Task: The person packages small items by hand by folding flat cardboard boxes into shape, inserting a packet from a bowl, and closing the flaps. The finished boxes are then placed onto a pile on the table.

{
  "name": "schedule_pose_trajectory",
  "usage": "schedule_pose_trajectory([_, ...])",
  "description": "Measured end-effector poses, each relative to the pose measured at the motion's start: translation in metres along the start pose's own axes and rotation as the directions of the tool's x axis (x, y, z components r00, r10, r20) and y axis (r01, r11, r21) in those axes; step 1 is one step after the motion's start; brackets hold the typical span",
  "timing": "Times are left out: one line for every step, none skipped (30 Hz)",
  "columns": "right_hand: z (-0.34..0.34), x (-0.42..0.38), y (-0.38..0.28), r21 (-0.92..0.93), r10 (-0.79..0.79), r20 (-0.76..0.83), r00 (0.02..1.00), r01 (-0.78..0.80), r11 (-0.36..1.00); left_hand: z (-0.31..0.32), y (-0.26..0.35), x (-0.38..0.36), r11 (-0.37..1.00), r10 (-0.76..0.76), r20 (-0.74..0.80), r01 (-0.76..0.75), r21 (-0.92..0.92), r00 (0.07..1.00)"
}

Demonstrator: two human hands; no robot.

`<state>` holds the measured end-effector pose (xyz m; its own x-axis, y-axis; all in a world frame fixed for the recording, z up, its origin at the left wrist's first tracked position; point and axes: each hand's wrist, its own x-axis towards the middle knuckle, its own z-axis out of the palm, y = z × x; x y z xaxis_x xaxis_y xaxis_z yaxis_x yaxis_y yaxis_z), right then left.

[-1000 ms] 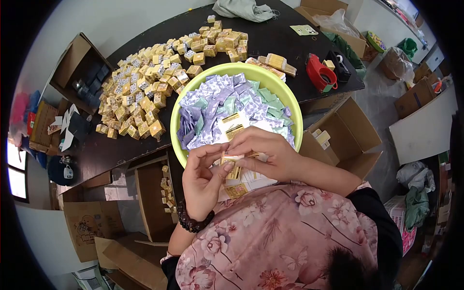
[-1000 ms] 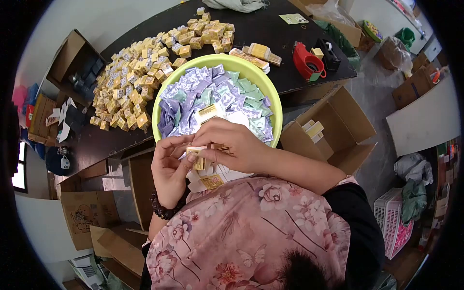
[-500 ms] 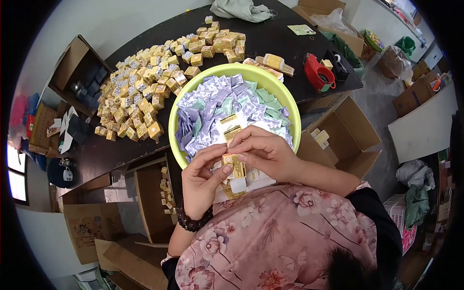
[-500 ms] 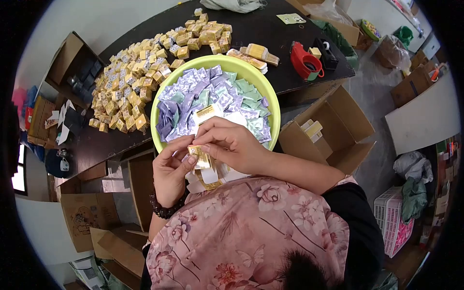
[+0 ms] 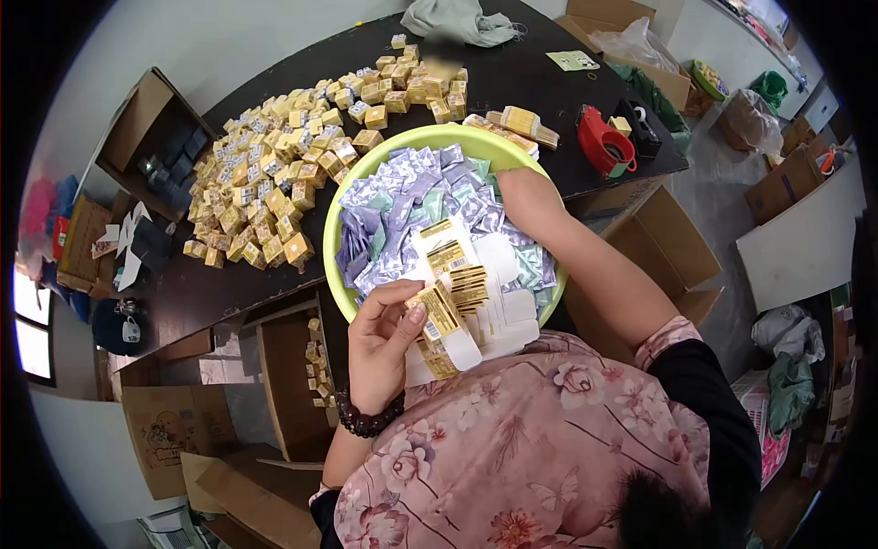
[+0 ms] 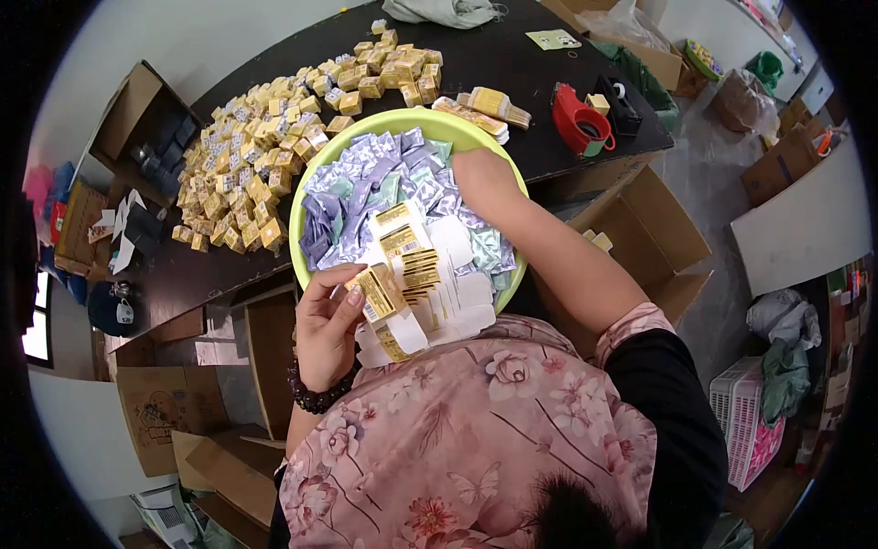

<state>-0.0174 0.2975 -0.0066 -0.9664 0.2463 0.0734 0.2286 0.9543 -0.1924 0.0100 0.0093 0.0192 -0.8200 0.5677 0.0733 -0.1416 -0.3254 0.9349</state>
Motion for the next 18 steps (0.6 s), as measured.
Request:
schedule_pose_trajectory([-0.002,-0.002,0.001,-0.017,-0.003,-0.081,0.997,0.001,1.000,-0.001,0.000,0.000,1.000,0.001,-0.005,-0.001,0.001,1.000])
schedule_pose_trajectory([-0.006,-0.003,0.000,-0.034,-0.007,-0.162,0.987,0.001,0.999,-0.003,-0.001,0.000,0.999,0.043,-0.014,-0.043,0.031,0.999])
schedule_pose_trajectory([-0.010,-0.009,-0.004,0.010,-0.002,-0.306,0.952,0.006,1.000,-0.005,0.000,0.001,0.994,0.088,-0.021,-0.086,0.062,0.996])
schedule_pose_trajectory([-0.021,-0.019,-0.014,0.010,-0.008,-0.307,0.952,0.011,1.000,-0.005,0.002,0.003,0.994,0.092,-0.025,-0.090,0.063,0.995])
schedule_pose_trajectory([-0.036,-0.033,-0.029,0.315,-0.035,-0.454,0.891,0.197,0.929,-0.004,0.005,0.006,0.996,0.089,-0.078,-0.091,-0.014,0.993])
schedule_pose_trajectory([-0.044,-0.048,-0.043,0.548,-0.003,-0.585,0.811,0.398,0.736,-0.004,0.007,0.008,0.991,0.081,-0.129,-0.093,-0.093,0.988])
schedule_pose_trajectory([-0.043,-0.065,-0.058,0.630,-0.014,-0.576,0.817,0.455,0.630,-0.010,0.005,0.011,0.986,0.020,-0.152,-0.045,-0.161,0.988])
schedule_pose_trajectory([-0.042,-0.082,-0.071,0.700,-0.024,-0.569,0.822,0.500,0.510,-0.007,0.005,0.015,0.986,0.021,-0.154,-0.046,-0.161,0.988])
schedule_pose_trajectory([-0.046,-0.097,-0.081,0.636,-0.081,-0.610,0.788,0.548,0.544,-0.001,0.008,0.019,0.974,0.029,-0.193,-0.070,-0.214,0.981])
schedule_pose_trajectory([-0.048,-0.107,-0.089,0.566,-0.140,-0.645,0.751,0.593,0.573,0.005,0.011,0.021,0.959,0.034,-0.231,-0.097,-0.265,0.972])
schedule_pose_trajectory([-0.042,-0.107,-0.092,0.557,-0.151,-0.648,0.746,0.600,0.574,0.014,0.021,0.019,0.932,0.013,-0.153,-0.068,-0.356,0.988])
schedule_pose_trajectory([-0.041,-0.104,-0.091,0.553,-0.152,-0.651,0.744,0.602,0.576,0.014,0.020,0.018,0.931,0.017,-0.150,-0.070,-0.357,0.988])
schedule_pose_trajectory([-0.040,-0.100,-0.090,0.438,-0.206,-0.684,0.700,0.620,0.651,0.012,0.019,0.017,0.903,-0.007,-0.081,-0.029,-0.428,0.997])
schedule_pose_trajectory([-0.040,-0.096,-0.089,0.313,-0.265,-0.709,0.653,0.629,0.712,0.011,0.019,0.015,0.871,-0.023,-0.010,0.015,-0.492,1.000])
schedule_pose_trajectory([-0.037,-0.094,-0.089,0.309,-0.268,-0.713,0.648,0.633,0.710,0.013,0.021,0.012,0.889,-0.017,-0.013,0.009,-0.458,1.000])
schedule_pose_trajectory([-0.034,-0.093,-0.089,0.313,-0.253,-0.727,0.639,0.635,0.706,0.014,0.019,0.010,0.890,-0.012,-0.014,0.004,-0.457,1.000])
schedule_pose_trajectory([-0.033,-0.093,-0.090,0.318,-0.237,-0.739,0.631,0.637,0.703,0.015,0.016,0.008,0.921,0.009,-0.060,-0.031,-0.387,0.998])
schedule_pose_trajectory([-0.032,-0.094,-0.091,0.318,-0.237,-0.739,0.630,0.637,0.702,0.015,0.014,0.008,0.947,0.030,-0.105,-0.062,-0.315,0.994])
